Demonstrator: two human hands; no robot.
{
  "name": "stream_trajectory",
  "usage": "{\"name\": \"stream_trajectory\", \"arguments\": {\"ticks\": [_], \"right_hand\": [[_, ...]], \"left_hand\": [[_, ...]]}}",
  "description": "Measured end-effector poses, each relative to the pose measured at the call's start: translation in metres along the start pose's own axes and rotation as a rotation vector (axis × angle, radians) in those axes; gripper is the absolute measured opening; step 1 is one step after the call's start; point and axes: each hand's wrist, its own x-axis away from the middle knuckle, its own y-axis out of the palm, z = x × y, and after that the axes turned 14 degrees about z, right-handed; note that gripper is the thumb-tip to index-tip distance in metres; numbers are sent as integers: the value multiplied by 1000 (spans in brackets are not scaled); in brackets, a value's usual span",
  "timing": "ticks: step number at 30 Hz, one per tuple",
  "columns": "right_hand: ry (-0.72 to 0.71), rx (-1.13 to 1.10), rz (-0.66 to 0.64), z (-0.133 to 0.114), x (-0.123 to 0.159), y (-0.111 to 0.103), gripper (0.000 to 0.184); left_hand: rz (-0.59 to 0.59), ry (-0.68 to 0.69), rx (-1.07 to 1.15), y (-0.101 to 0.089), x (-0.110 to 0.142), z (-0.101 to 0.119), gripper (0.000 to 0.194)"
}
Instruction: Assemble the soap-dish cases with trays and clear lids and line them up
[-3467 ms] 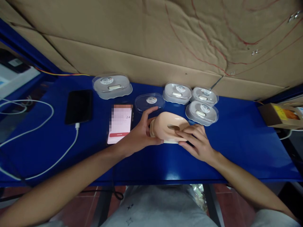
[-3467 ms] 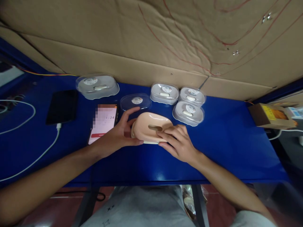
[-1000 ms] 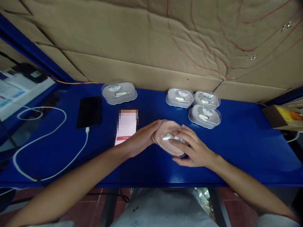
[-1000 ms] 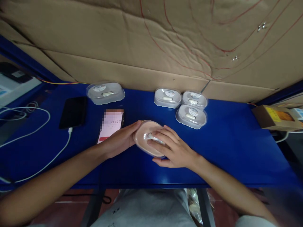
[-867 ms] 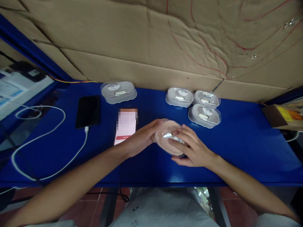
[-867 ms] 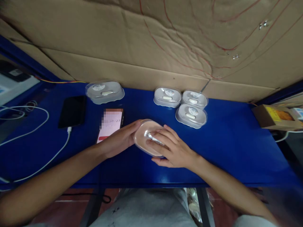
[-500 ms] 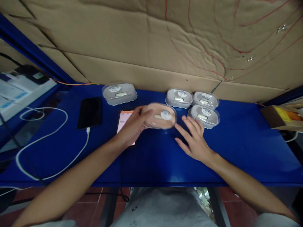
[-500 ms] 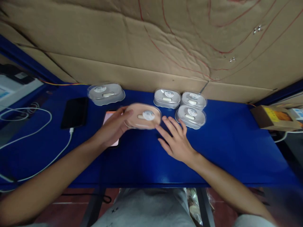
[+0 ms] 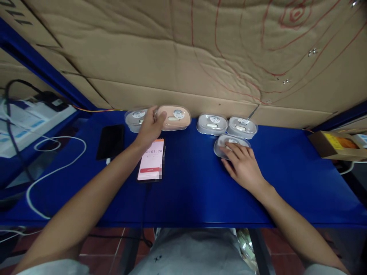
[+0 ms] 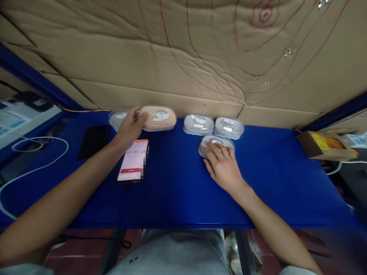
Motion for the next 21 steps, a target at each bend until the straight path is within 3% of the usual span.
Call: {"name": "stream_trajectory", "arguments": {"ticks": [4,9,14,18,21], "right_hand": [[-194,-225,-71,-12,0,-6,43],[-177,-278,-129,-9,-2,-3,50],[-158,-313,-108,-2,-2,-4,56],[-159,-443,-93,-10,0,-7,61],[-175,-554,-75,-16,2,-6,56]], "left_hand": [[-41,117,-169,8,-2,1,41],[-97,167,-282,17,-5,3,43],[-147,150,-339,14,0,3,57],[-195,162,-325,5,21,13,68],[-165,263,-202,-7,51,37,70]]}}
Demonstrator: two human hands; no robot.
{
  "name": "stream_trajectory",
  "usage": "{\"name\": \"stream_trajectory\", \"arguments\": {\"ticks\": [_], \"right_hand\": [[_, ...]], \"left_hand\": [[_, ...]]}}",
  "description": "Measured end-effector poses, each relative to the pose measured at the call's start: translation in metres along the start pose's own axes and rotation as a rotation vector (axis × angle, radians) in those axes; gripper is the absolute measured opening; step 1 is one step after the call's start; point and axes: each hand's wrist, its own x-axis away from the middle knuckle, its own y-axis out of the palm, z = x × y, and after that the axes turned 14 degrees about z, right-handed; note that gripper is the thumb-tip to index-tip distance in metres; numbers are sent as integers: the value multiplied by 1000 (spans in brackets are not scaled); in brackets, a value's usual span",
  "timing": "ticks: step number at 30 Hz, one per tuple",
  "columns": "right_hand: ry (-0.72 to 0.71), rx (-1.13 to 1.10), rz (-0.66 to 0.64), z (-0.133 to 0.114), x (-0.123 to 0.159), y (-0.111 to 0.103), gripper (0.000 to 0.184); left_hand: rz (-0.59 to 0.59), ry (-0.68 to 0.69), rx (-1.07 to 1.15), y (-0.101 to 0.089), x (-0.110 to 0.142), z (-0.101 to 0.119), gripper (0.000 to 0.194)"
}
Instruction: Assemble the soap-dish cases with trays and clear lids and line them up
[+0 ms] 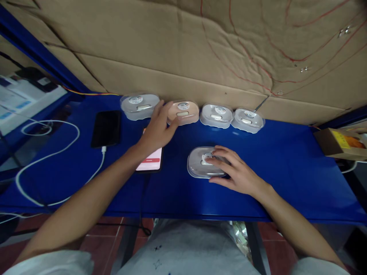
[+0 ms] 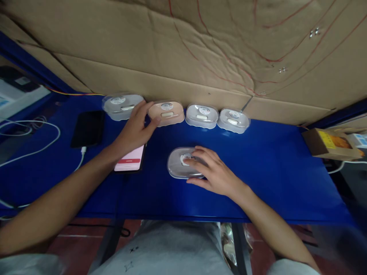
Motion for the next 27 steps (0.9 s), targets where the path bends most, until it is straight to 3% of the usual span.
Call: {"name": "stream_trajectory", "arguments": {"ticks": [1,3,5,8,11,15,19,23,27], "right_hand": [[-1,-22,3,0,0,2,55],[21,-43,17,2,1,4,55],[76,-51,56,6,0,7,54],[192,-49,131,15,-1,10,47],[307,-55,177,23,-3,14,44],[398,-92,177,32,-3,21,39],[438,-24,157,32,-3,19,35],[273,-36,158,19,-4,6,35],[38,-87,43,3,-3,-1,47]], "left_hand": [[-33,53,81,-5,10,12,67],[-267,80,261,-15,29,34,66],[-572,105,339,-22,45,49,89],[-744,149,286,-21,61,53,120],[-720,219,228,-16,68,49,123],[-596,346,91,-17,73,49,107],[-683,482,38,-18,76,52,96],[-702,501,74,-13,78,47,88],[-686,425,129,-11,71,43,82]]}}
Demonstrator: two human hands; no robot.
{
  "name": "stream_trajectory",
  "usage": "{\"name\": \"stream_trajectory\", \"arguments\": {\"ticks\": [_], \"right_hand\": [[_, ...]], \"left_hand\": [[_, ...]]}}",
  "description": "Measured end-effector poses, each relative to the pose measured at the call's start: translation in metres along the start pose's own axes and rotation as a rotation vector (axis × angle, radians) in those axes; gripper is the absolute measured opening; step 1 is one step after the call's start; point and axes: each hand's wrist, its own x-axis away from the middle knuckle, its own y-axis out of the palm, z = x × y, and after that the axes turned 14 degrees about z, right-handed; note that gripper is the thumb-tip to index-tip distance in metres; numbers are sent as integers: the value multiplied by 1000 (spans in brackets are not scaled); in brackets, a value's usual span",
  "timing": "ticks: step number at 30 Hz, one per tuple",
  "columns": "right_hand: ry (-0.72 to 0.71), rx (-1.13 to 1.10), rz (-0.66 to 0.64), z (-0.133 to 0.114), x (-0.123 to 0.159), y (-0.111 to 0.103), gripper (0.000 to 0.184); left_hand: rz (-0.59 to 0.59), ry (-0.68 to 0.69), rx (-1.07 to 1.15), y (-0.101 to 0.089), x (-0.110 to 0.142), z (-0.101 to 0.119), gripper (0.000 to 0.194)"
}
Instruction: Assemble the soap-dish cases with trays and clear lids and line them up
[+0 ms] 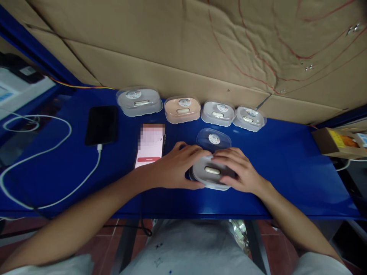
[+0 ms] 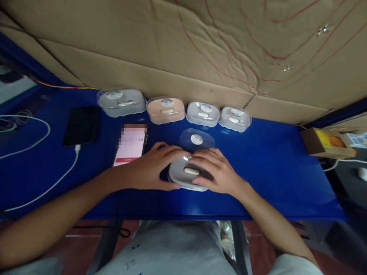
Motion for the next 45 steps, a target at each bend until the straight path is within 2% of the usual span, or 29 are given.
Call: {"name": "stream_trajectory", "arguments": {"ticks": [2,4,10,12,15,18,21,25,27,29,32,35,38,41,45], "right_hand": [[-36,35,-45,-6,1,2,57],[-35,76,-71,-9,1,6,60],[-39,111,-61,-9,1,11,39],[-64,116,-60,-10,2,10,36],[-84,126,-42,-10,2,8,30],[-65,150,30,-8,2,2,27],[2,244,154,-3,2,-13,25],[212,551,307,9,0,-38,33],[273,691,334,18,0,-44,35],[285,780,306,28,1,-46,37],[278,837,180,39,3,-39,37],[264,849,71,42,6,-32,35],[280,870,16,39,8,-28,31],[332,913,-6,36,9,-30,27],[426,990,-85,32,10,-34,23]], "left_hand": [[32,-39,19,-4,-3,-2,79],[60,-59,25,-6,-5,-3,78],[68,-63,22,-3,-3,-6,79],[62,-87,30,-2,-2,-7,84],[30,-150,43,-2,-1,-6,107],[10,-173,47,-2,-2,-4,128],[25,-174,48,-3,-2,-1,137],[-38,-155,17,-3,0,0,133],[-103,-117,-9,-3,1,-1,128],[-140,-78,-30,-2,2,-1,123],[-141,-51,-62,1,3,-1,116],[-133,-41,-80,3,4,-1,108],[-131,-45,-48,1,4,-1,103],[-113,-75,72,-7,2,-1,95],[-6,-168,357,-16,-1,-5,84]]}}
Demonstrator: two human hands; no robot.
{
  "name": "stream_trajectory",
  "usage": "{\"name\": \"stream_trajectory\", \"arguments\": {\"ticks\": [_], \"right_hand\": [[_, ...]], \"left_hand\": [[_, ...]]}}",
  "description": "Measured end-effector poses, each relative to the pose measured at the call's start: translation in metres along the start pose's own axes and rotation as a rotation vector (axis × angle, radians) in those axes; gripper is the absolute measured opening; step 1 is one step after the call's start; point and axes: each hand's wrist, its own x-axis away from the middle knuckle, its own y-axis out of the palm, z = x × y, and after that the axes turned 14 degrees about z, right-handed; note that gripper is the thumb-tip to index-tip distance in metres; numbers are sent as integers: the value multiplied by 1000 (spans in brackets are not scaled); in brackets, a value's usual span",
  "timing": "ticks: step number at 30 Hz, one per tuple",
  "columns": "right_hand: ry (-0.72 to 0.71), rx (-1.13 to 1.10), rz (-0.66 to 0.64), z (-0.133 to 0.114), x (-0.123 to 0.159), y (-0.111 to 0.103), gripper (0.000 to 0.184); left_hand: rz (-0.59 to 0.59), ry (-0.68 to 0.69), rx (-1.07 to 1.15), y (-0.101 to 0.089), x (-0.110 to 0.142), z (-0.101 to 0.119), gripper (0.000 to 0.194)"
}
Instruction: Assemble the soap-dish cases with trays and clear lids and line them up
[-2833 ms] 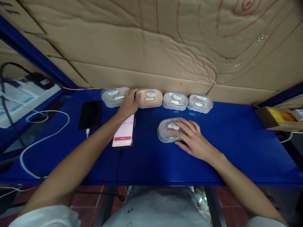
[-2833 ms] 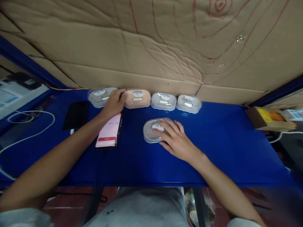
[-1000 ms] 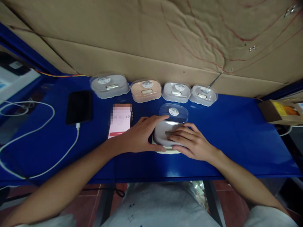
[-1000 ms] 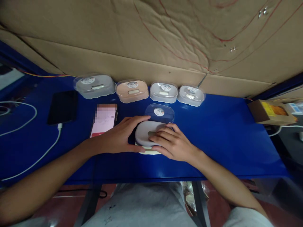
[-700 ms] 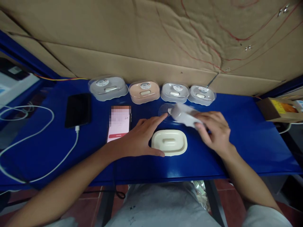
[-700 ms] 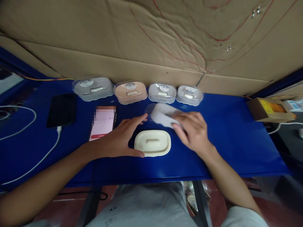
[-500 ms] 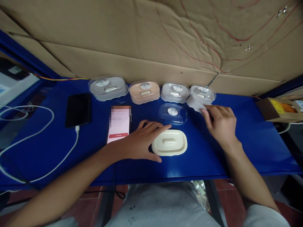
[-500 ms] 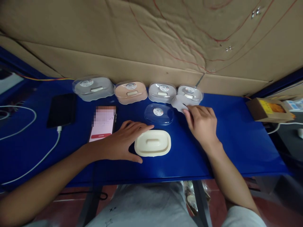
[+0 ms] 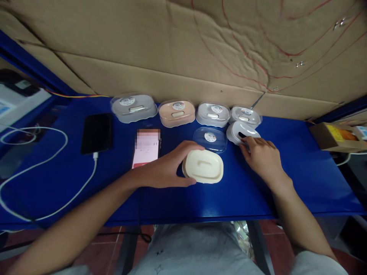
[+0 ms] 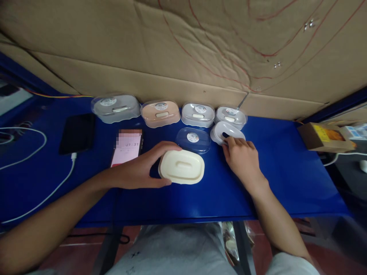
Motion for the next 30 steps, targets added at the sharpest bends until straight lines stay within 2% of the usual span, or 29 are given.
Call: {"name": "stream_trajectory", "arguments": {"ticks": [4,6,10,13,15,18,21,25,27,30], "right_hand": [[57,62,-131,4,3,-3,22],[92,43,-135,3,3,-4,24],[99,-154,86,-13,3,-5,49],[-58,-403,179,-34,4,3,64],[-160,-519,138,-47,6,13,67],[-215,-583,76,-55,9,27,66],[-182,-620,103,-53,8,34,60],[-173,-707,109,-48,8,32,54],[-170,-763,88,-47,8,29,52],[-60,-827,101,-46,7,25,49]], "left_hand": [[40,-243,364,-5,-3,-7,79],[78,-355,502,-6,-5,-10,78],[228,-525,661,-8,-8,-12,89],[308,-650,765,-11,-11,-8,98],[384,-670,855,-13,-14,-5,91],[507,-626,992,-17,-20,-3,72],[673,-655,1095,-18,-25,-5,61],[889,-736,1195,-18,-28,-6,50],[952,-726,1219,-17,-29,-5,43],[1002,-709,1212,-16,-29,-2,28]]}}
